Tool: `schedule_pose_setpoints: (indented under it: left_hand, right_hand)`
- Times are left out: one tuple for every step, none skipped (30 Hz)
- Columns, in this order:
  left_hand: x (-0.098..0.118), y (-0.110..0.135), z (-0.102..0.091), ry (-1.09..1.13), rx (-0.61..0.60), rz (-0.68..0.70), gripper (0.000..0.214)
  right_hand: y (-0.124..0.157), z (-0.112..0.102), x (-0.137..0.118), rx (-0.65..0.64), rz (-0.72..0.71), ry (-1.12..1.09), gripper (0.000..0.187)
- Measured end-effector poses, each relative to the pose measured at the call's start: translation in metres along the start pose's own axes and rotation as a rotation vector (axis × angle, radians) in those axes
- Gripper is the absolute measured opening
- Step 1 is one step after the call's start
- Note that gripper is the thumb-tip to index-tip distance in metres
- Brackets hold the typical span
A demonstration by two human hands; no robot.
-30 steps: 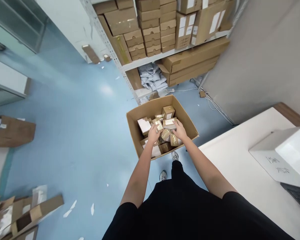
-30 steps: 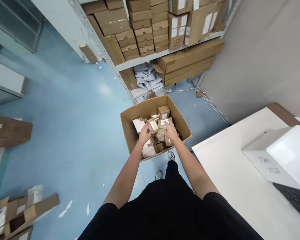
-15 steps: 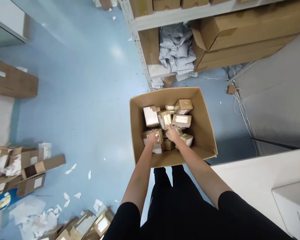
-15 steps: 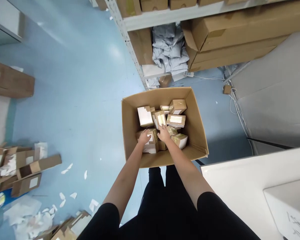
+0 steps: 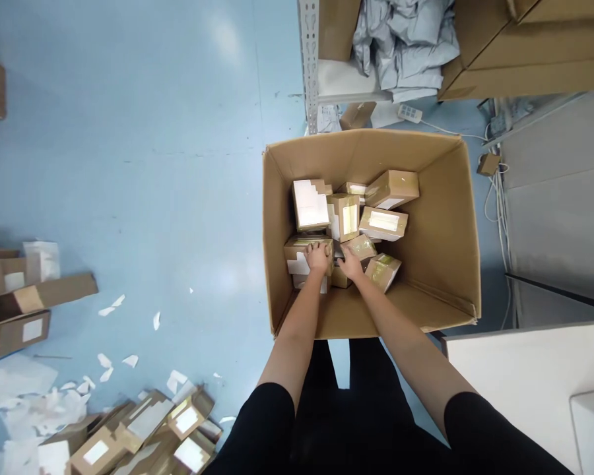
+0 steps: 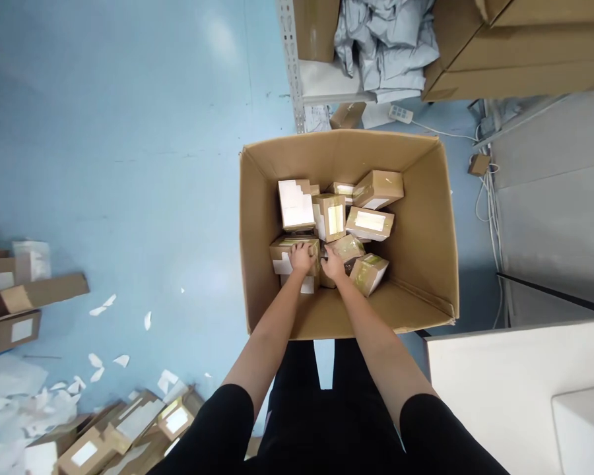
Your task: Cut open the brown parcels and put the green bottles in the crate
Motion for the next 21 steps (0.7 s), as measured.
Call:
schedule_pose_setpoints:
  left_hand:
    - [-0.003,0.003,-0.003,0.025,-0.012,0.001,0.041]
    - [-0.008,0.006,-0.006,0.051,-0.026,0.001,0.042]
    - [-0.013,0.009,-0.01,0.079,-0.038,-0.004,0.043]
    - [-0.02,0.012,-0.015,0.109,-0.044,-0.013,0.044]
    - [-0.027,0.015,-0.021,0.143,-0.045,-0.028,0.045]
    - [-0.036,0.017,-0.027,0.182,-0.043,-0.049,0.046]
    - [-0.044,0.019,-0.033,0.224,-0.042,-0.071,0.048]
    - [-0.052,0.02,-0.038,0.268,-0.047,-0.094,0.051]
    - [-0.059,0.022,-0.042,0.307,-0.06,-0.121,0.055]
    - [-0.066,0.023,-0.045,0.338,-0.079,-0.154,0.057]
    - [-0.073,0.025,-0.048,0.358,-0.096,-0.192,0.059]
    - [-0.079,0.028,-0.052,0.371,-0.108,-0.228,0.059]
    - [-0.083,0.032,-0.057,0.384,-0.115,-0.252,0.057]
    - [-0.086,0.038,-0.063,0.401,-0.115,-0.26,0.056]
    - [-0.086,0.046,-0.07,0.425,-0.115,-0.248,0.054]
    - [-0.083,0.056,-0.077,0.454,-0.12,-0.212,0.053]
    - [-0.078,0.067,-0.086,0.478,-0.122,-0.173,0.053]
    - [-0.072,0.08,-0.095,0.483,-0.126,-0.131,0.053]
    - [-0.064,0.094,-0.105,0.477,-0.121,-0.093,0.052]
    - [-0.055,0.107,-0.116,0.461,-0.11,-0.067,0.051]
    - [-0.044,0.12,-0.127,0.439,-0.099,-0.042,0.049]
  right_hand:
    - [-0.005,0.004,0.002,0.026,0.012,-0.04,0.067]
    - [-0.01,0.009,0.003,0.055,0.025,-0.095,0.068]
    - [-0.016,0.013,0.003,0.08,0.038,-0.163,0.068]
    - [-0.022,0.018,0.003,0.092,0.047,-0.241,0.069]
    - [-0.028,0.025,0.001,0.088,0.052,-0.322,0.069]
    - [-0.033,0.032,-0.002,0.068,0.052,-0.398,0.067]
    - [-0.036,0.038,-0.007,0.041,0.049,-0.462,0.064]
    - [-0.038,0.043,-0.013,0.013,0.045,-0.51,0.06]
    - [-0.037,0.047,-0.019,-0.01,0.038,-0.542,0.057]
    - [-0.035,0.048,-0.026,-0.026,0.027,-0.556,0.054]
    - [-0.032,0.048,-0.034,-0.033,0.01,-0.556,0.051]
    - [-0.026,0.045,-0.043,-0.033,-0.011,-0.544,0.049]
    - [-0.02,0.041,-0.052,-0.026,-0.031,-0.521,0.047]
    - [-0.013,0.035,-0.061,-0.014,-0.047,-0.489,0.046]
    - [-0.005,0.027,-0.069,0.003,-0.056,-0.453,0.045]
    - [0.003,0.017,-0.078,0.025,-0.06,-0.418,0.045]
    - [0.012,0.006,-0.087,0.048,-0.061,-0.388,0.045]
    - [0.021,-0.007,-0.096,0.07,-0.064,-0.363,0.045]
    - [0.03,-0.022,-0.107,0.091,-0.071,-0.343,0.045]
    - [0.039,-0.039,-0.117,0.11,-0.081,-0.326,0.045]
    - [0.048,-0.058,-0.127,0.131,-0.091,-0.309,0.043]
Point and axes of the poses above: each hand's wrist, its own y-axis away from the middle knuckle, its own z-axis out of the palm, x = y × z, the point moved 10 cm from there along -y, towards the middle knuckle, and after that the axes turned 14 degrees about -z, right-handed, at the moved point
